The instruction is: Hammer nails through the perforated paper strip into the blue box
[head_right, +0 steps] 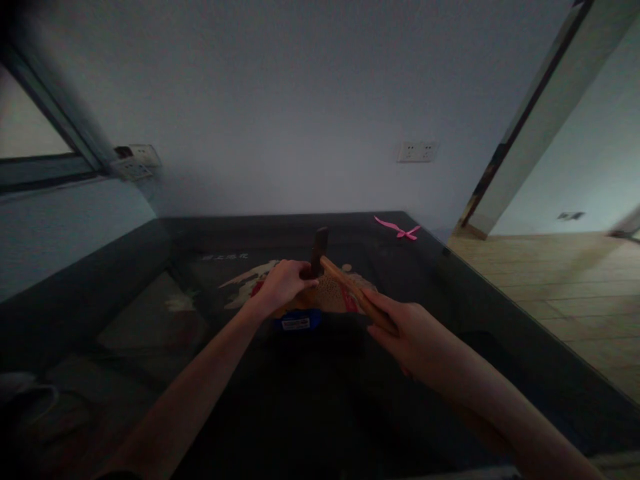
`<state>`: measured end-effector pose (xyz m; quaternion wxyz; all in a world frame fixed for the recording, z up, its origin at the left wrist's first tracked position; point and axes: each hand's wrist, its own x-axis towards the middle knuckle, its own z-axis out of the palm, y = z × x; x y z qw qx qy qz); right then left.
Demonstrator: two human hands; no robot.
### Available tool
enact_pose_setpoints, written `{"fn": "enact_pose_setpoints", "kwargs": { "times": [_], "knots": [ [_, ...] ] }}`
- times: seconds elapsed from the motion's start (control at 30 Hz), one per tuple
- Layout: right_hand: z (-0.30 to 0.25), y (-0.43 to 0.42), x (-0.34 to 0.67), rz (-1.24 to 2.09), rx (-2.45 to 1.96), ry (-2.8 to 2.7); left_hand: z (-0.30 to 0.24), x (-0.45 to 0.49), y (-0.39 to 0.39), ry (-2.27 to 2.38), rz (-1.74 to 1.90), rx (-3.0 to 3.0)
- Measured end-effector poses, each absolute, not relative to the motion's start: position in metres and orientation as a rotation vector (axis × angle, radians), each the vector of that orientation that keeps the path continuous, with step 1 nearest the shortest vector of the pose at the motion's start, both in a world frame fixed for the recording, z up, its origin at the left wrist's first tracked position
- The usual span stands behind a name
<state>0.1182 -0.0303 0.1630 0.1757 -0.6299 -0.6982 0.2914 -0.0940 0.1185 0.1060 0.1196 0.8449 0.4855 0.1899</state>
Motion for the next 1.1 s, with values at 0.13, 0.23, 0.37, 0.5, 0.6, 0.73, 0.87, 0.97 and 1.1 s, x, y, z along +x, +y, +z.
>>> {"fn": "enact_pose_setpoints", "kwargs": {
  "times": [0.13,0.23,0.37,0.5,0.6,0.73,0.87,0.97,1.1],
  "knots": [
    [0.165,-0.031,0.118,0.847,-1.771,-1.939,0.104,-0.094,0.12,1.405,0.58,2.473],
    [0.163,-0.029,0.118,0.831,-1.746,-1.988,0.103,-0.094,0.122,1.411,0.571,2.489],
    [0.164,-0.028,0.118,0.81,-1.728,-2.03,0.103,-0.095,0.122,1.394,0.58,2.473],
    [0.17,-0.03,0.116,0.793,-1.738,-1.982,0.103,-0.095,0.122,1.387,0.591,2.428],
    [0.173,-0.03,0.115,0.795,-1.732,-1.999,0.106,-0.095,0.12,1.385,0.573,2.429],
    [0.174,-0.029,0.116,0.861,-1.726,-2.045,0.108,-0.095,0.118,1.408,0.55,2.441],
    [0.175,-0.03,0.121,0.812,-1.715,-2.016,0.105,-0.095,0.12,1.4,0.556,2.425],
    [0.173,-0.029,0.121,0.825,-1.73,-2.0,0.104,-0.095,0.12,1.376,0.573,2.447],
    [0.171,-0.028,0.119,0.932,-1.721,-1.985,0.105,-0.096,0.119,1.379,0.565,2.459]
  ]
}}
